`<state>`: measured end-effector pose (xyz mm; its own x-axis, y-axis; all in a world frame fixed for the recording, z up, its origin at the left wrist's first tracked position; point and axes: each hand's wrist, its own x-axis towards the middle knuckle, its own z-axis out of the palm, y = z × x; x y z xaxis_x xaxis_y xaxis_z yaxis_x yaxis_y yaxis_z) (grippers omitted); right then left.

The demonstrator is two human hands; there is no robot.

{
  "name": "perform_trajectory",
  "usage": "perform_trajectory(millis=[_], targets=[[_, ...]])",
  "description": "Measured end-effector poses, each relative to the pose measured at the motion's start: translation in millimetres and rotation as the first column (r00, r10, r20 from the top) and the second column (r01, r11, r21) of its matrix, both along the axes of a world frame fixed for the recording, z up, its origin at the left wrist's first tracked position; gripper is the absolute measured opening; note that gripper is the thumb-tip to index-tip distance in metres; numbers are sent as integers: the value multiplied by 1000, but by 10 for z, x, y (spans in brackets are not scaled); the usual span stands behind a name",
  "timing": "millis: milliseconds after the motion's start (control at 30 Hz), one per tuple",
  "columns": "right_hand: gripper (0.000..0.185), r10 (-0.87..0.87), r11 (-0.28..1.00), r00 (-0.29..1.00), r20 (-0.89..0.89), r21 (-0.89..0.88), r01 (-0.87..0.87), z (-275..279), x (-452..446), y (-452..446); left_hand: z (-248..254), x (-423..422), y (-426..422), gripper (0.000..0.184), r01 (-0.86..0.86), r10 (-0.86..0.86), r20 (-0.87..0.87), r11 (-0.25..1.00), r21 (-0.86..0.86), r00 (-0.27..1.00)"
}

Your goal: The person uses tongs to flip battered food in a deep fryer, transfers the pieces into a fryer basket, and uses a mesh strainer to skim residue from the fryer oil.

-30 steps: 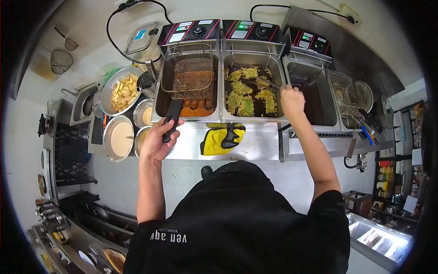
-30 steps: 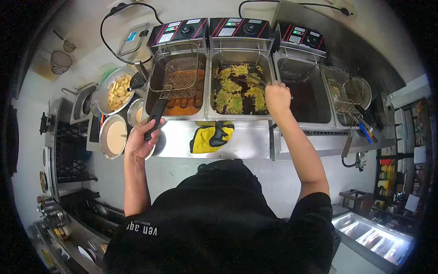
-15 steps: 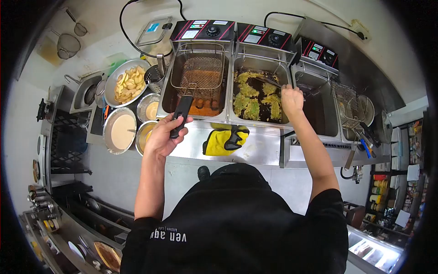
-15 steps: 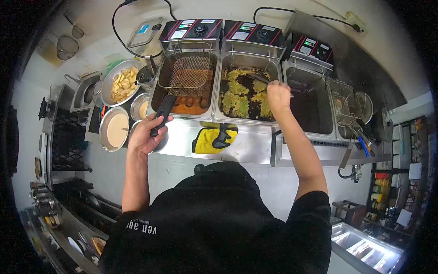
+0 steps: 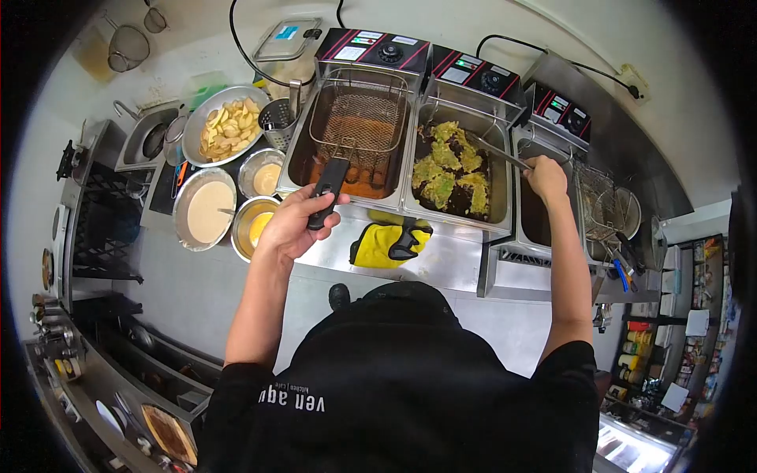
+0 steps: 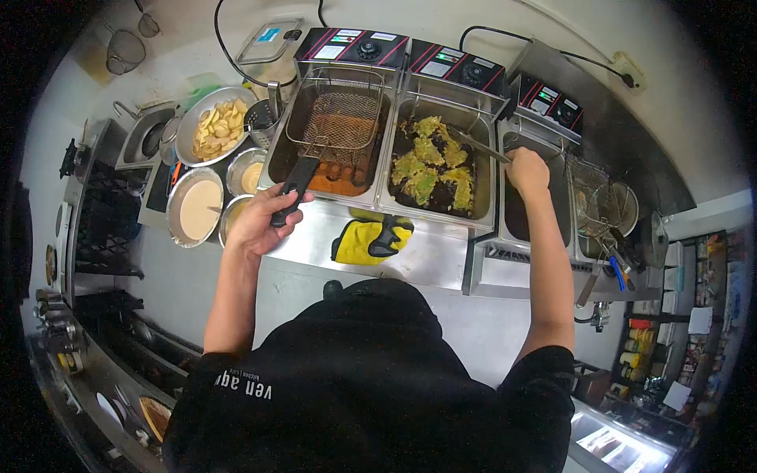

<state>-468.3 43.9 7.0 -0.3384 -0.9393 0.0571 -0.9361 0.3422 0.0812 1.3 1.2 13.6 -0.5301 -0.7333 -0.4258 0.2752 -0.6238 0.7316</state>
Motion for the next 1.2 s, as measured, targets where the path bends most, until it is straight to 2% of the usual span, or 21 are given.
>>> perform_trajectory(millis=[67,133,167,233,367,433,667,1000,1067,1133,1200], targets=[[26,41,999,999,9,20,-41,27,-58,-28,4,-3,-4,36,-2,2,7,1000,0,1000],[24,-188,974,950,251,175,146,60,-82,-114,4,1,-7,35,17,-17,-2,1000,0,1000],[24,-186,974,951,249,176,144,64,-83,-140,8,4,-5,35,15,-15,-4,1000,1,1000],[22,-279,952,869,409,240,192,81,-70,-189,17,6,-5,34,16,-16,8,1000,0,1000],[19,-322,946,788,526,210,246,180,-110,-175,-1,14,-5,31,18,-18,-14,1000,2,1000],[16,-317,948,650,690,206,244,223,-185,-140,30,12,1,28,26,-26,-4,1000,7,1000],[15,-326,944,614,719,216,248,378,-133,11,-12,32,-15,26,51,-51,-35,999,-3,998],[16,-273,959,635,722,154,238,676,47,188,17,-2,-21,25,27,-28,-27,999,-34,999],[16,-163,981,643,748,53,188,854,218,162,53,-37,-10,25,9,-10,-24,999,-44,1000],[16,-112,991,680,724,32,129,1016,459,41,72,-86,-2,23,13,-15,-34,998,-64,999],[17,20,997,754,657,-73,37,1157,892,-106,96,-138,9,22,22,-23,-20,996,-85,1000]])
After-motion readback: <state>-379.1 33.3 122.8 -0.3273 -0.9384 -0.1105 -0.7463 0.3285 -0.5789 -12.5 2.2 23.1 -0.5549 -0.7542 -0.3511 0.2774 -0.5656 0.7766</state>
